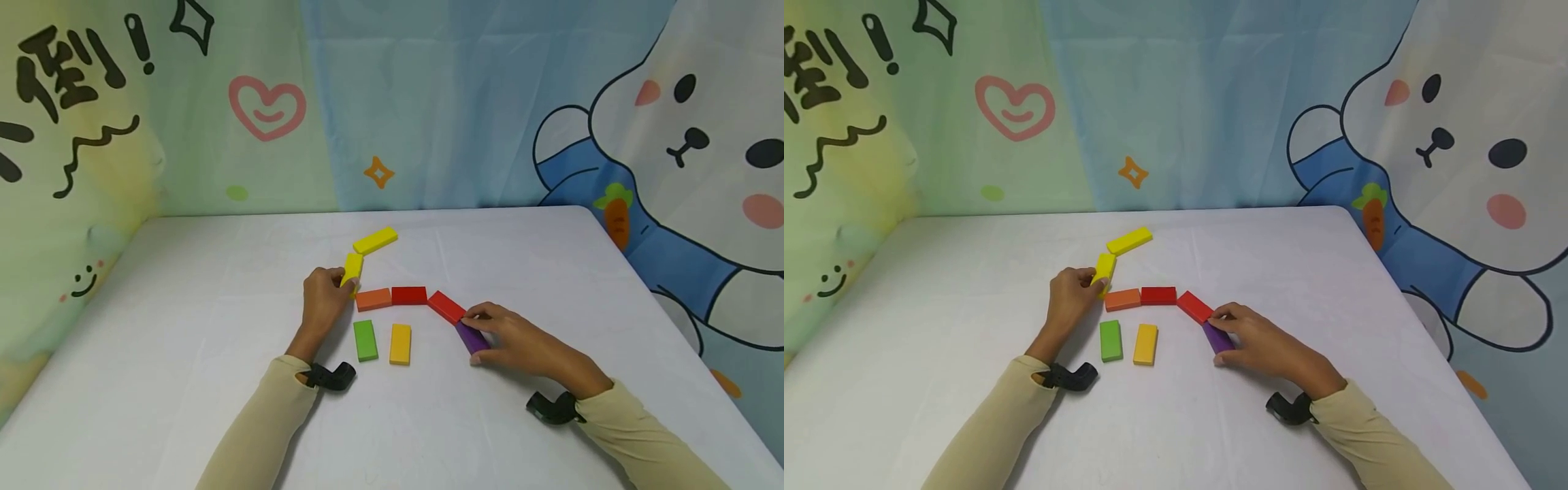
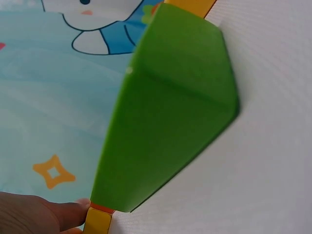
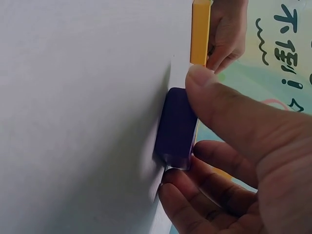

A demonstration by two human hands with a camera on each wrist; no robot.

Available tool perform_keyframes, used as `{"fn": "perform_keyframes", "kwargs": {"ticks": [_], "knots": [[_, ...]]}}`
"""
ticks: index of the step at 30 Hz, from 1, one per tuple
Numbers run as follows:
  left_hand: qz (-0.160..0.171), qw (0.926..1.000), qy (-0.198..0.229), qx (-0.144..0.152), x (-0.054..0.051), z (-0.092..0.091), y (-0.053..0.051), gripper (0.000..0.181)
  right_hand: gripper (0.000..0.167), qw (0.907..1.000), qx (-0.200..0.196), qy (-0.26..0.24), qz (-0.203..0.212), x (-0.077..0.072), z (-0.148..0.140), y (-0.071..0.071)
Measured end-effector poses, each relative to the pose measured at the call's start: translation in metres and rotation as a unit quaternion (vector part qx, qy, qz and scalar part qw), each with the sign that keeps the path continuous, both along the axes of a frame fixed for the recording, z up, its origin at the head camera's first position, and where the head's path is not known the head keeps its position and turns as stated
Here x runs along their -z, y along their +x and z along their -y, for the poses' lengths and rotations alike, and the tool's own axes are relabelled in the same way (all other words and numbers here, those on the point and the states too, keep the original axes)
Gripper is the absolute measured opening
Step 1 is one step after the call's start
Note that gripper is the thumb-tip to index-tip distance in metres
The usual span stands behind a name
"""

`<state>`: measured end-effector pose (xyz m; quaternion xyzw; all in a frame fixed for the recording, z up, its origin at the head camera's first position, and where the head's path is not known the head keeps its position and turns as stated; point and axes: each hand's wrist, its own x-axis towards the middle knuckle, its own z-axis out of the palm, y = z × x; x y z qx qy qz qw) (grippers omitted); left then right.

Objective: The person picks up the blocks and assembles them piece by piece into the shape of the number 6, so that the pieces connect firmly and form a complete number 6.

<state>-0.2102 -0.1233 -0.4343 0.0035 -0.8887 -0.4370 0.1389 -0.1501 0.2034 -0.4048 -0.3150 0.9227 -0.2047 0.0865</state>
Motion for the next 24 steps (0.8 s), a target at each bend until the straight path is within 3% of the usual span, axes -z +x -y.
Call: {"fn": "perform_keyframes", "kwargs": {"ticks": [8, 16, 24], "knots": [[-0.001, 1.0000, 0.001, -0.001, 0.0000, 0.0001, -0.0001, 0.033, 0.063, 0.9998, -0.001, -0.014, -0.012, 0.0010, -0.0033, -0.0017], [-0.003, 1.0000, 0.002, -0.003, 0.0007, 0.0008, -0.0011, 0.033, 0.049, 0.9990, 0.012, -0.043, -0.007, 0.0001, -0.0056, -0.0026], [0.018, 0.9998, 0.006, -0.007, -0.0002, 0.0001, -0.0009, 0.034, 0.041, 0.9976, 0.030, -0.061, -0.014, -0.0002, -0.0032, -0.0022]]}}
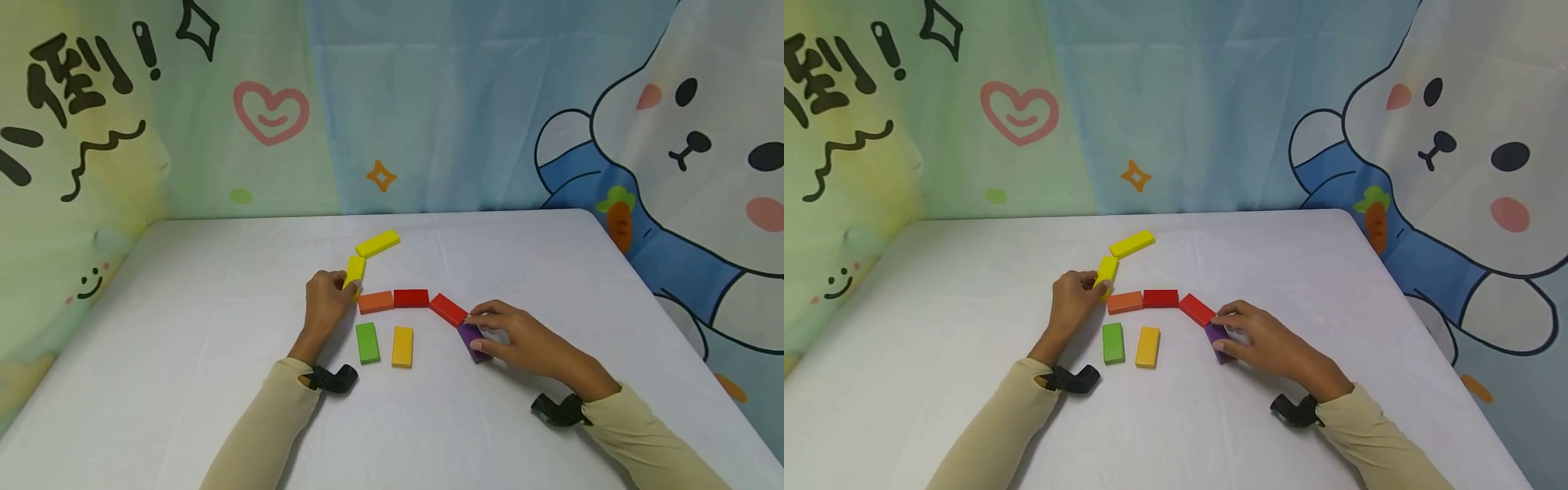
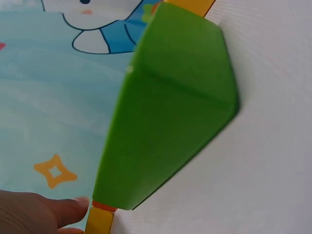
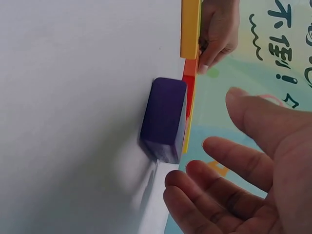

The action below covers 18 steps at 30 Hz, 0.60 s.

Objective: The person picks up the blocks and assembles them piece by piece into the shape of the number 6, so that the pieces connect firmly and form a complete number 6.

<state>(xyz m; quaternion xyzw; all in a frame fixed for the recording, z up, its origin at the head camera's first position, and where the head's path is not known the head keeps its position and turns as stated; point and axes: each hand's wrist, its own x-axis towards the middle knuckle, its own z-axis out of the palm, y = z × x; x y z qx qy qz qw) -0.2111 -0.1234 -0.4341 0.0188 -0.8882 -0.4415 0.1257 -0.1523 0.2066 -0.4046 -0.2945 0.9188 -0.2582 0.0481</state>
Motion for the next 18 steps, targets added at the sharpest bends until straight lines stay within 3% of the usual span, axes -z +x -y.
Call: {"fn": "perform_keyframes", "kwargs": {"ticks": [6, 11, 18], "knots": [[0.035, 0.9993, 0.000, -0.016, -0.004, 0.003, 0.003, 0.039, 0.038, 0.9995, 0.030, -0.003, 0.008, -0.005, 0.009, 0.004], [0.036, 0.9988, 0.000, -0.033, -0.007, 0.013, 0.011, 0.040, 0.033, 0.9991, 0.034, -0.024, -0.003, -0.011, 0.021, 0.006], [0.045, 0.9987, -0.015, -0.019, -0.011, 0.015, 0.030, 0.040, 0.028, 0.9978, 0.030, -0.052, -0.027, -0.014, 0.041, 0.009]]}}
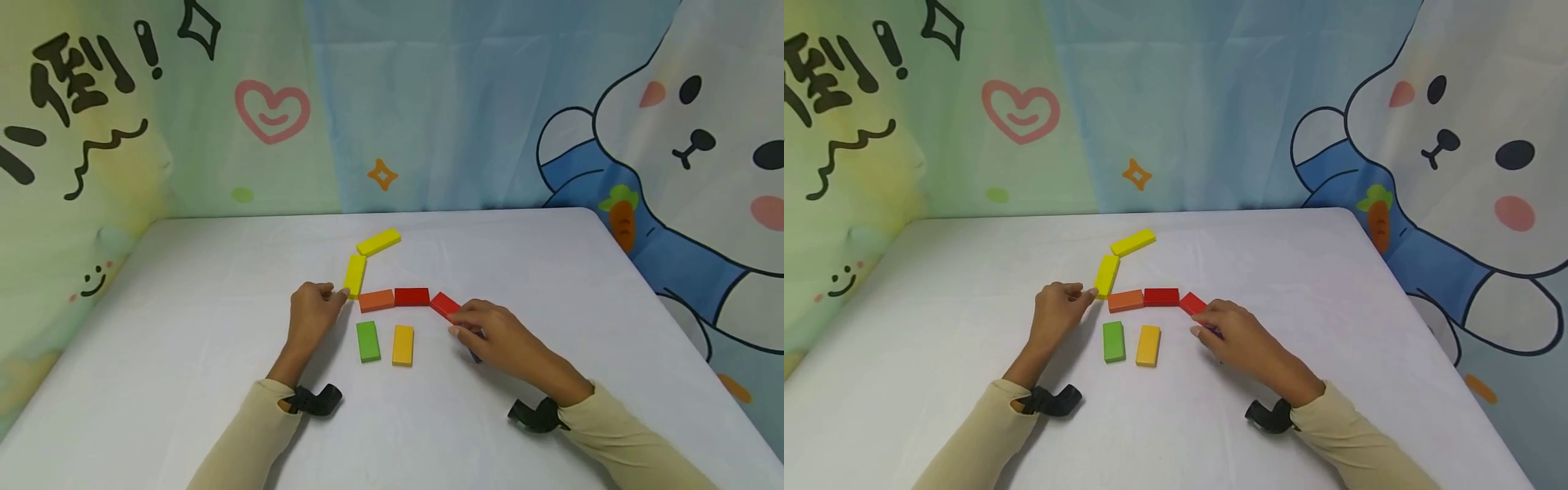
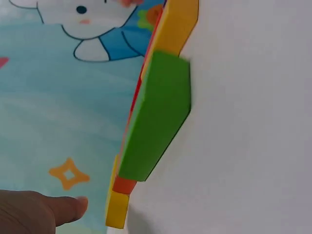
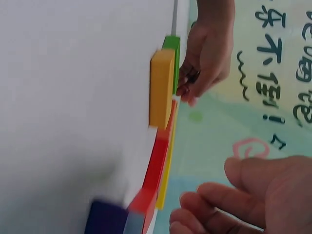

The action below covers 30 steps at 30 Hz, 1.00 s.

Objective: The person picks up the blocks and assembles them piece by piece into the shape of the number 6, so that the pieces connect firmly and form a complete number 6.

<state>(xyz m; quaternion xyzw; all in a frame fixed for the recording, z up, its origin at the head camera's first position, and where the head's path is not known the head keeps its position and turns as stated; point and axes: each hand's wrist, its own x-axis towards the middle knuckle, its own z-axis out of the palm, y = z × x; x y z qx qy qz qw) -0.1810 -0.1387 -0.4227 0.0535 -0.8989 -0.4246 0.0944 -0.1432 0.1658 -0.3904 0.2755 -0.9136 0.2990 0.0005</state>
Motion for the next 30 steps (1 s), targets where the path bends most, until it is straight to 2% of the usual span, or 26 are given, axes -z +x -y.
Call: {"fn": "perform_keyframes", "kwargs": {"ticks": [5, 10, 14, 19, 26, 30], "knots": [[0.016, 0.9997, -0.004, 0.015, -0.004, -0.005, 0.019, 0.037, 0.026, 0.9999, -0.003, -0.004, 0.011, -0.001, 0.018, 0.000], [0.042, 0.9984, -0.002, 0.037, -0.006, -0.018, 0.036, 0.038, 0.023, 0.9987, 0.004, 0.027, 0.043, 0.003, 0.033, -0.002], [0.059, 0.9972, 0.007, 0.046, -0.007, -0.026, 0.045, 0.040, 0.021, 0.9972, 0.003, 0.043, 0.060, 0.004, 0.043, -0.002], [0.067, 0.9966, 0.005, 0.048, -0.006, -0.034, 0.049, 0.044, 0.018, 0.9961, -0.006, 0.047, 0.074, 0.005, 0.048, -0.002], [0.064, 0.9952, -0.052, 0.054, -0.004, -0.040, 0.050, 0.045, 0.017, 0.9951, -0.015, 0.051, 0.084, 0.009, 0.054, -0.003], [0.064, 0.9948, -0.061, 0.050, -0.005, -0.040, 0.050, 0.044, 0.018, 0.9941, -0.004, 0.062, 0.089, 0.007, 0.059, -0.002]]}}
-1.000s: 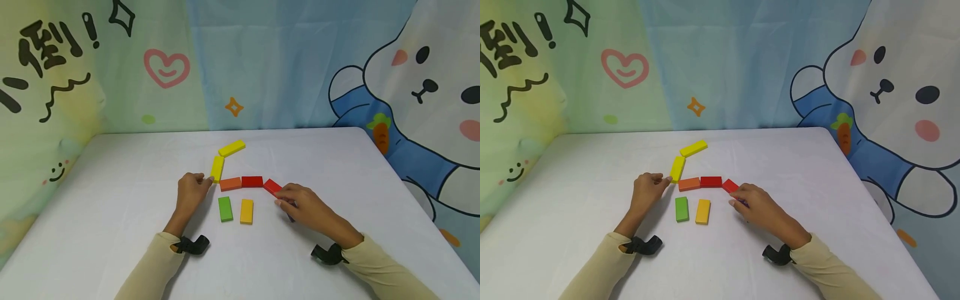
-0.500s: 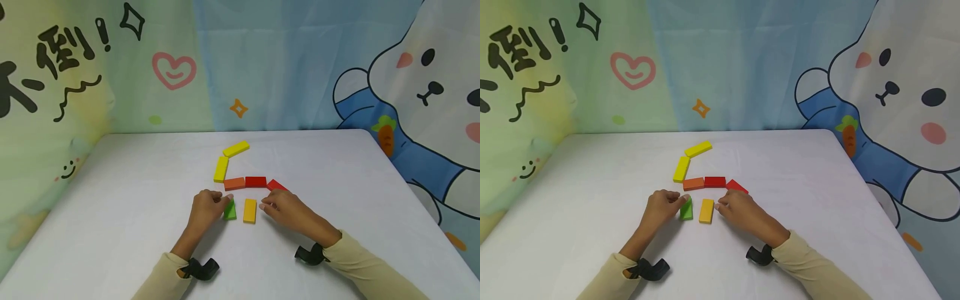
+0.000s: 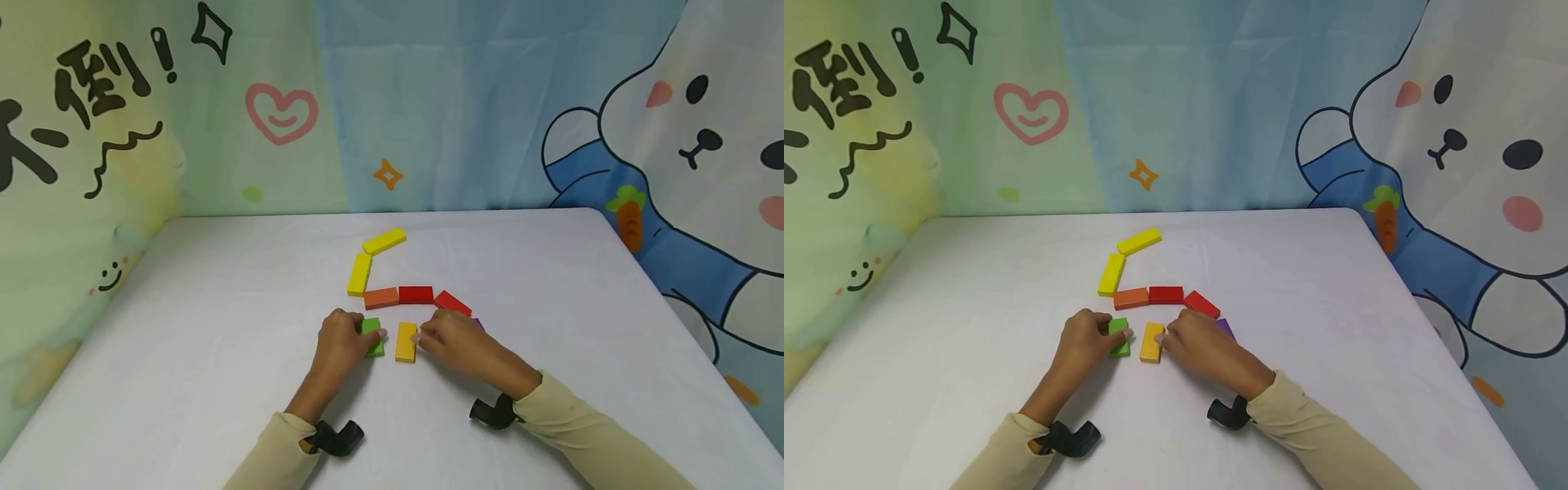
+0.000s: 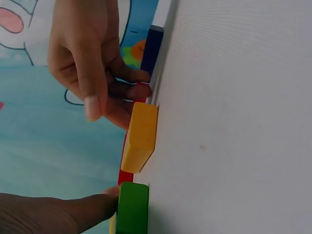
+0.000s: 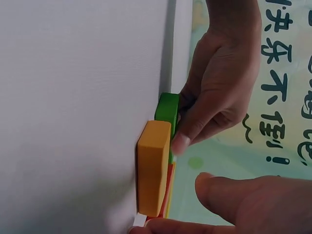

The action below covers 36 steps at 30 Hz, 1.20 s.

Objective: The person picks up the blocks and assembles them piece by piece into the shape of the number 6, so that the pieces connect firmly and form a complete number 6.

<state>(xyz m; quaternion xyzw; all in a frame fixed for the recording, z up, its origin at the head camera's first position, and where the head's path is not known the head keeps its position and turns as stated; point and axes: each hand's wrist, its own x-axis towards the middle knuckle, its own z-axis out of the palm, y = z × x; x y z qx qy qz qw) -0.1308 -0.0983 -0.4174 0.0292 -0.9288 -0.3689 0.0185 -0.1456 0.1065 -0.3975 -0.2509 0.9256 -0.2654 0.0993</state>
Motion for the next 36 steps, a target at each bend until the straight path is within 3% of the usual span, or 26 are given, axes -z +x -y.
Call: {"fn": "perform_keyframes", "kwargs": {"ticks": [3, 12, 22, 25, 29, 33, 36], "knots": [[-0.001, 1.0000, -0.003, 0.001, 0.000, -0.001, 0.001, 0.041, 0.017, 0.9997, 0.014, 0.021, 0.005, -0.002, 0.005, 0.001], [0.007, 0.9998, -0.018, 0.010, -0.006, -0.002, 0.004, 0.039, 0.037, 0.9947, 0.044, 0.092, 0.006, -0.003, 0.021, 0.001], [-0.049, 0.9964, -0.068, 0.012, -0.006, -0.001, 0.004, 0.027, 0.057, 0.9913, 0.038, 0.120, -0.039, -0.001, 0.032, 0.005], [-0.040, 0.9965, -0.073, -0.002, -0.006, -0.001, 0.004, 0.025, 0.049, 0.9917, 0.031, 0.113, -0.053, -0.001, 0.032, 0.005], [-0.011, 0.9963, -0.084, -0.016, -0.006, -0.003, 0.005, 0.037, 0.038, 0.9925, 0.024, 0.099, -0.068, 0.000, 0.031, 0.006], [0.025, 0.9952, -0.091, -0.027, -0.008, -0.002, 0.006, 0.047, 0.042, 0.9933, 0.027, 0.095, -0.060, 0.002, 0.031, 0.006], [0.045, 0.9956, -0.076, -0.031, -0.010, 0.002, 0.005, 0.042, 0.043, 0.9941, 0.033, 0.090, -0.051, 0.002, 0.031, 0.005]]}}
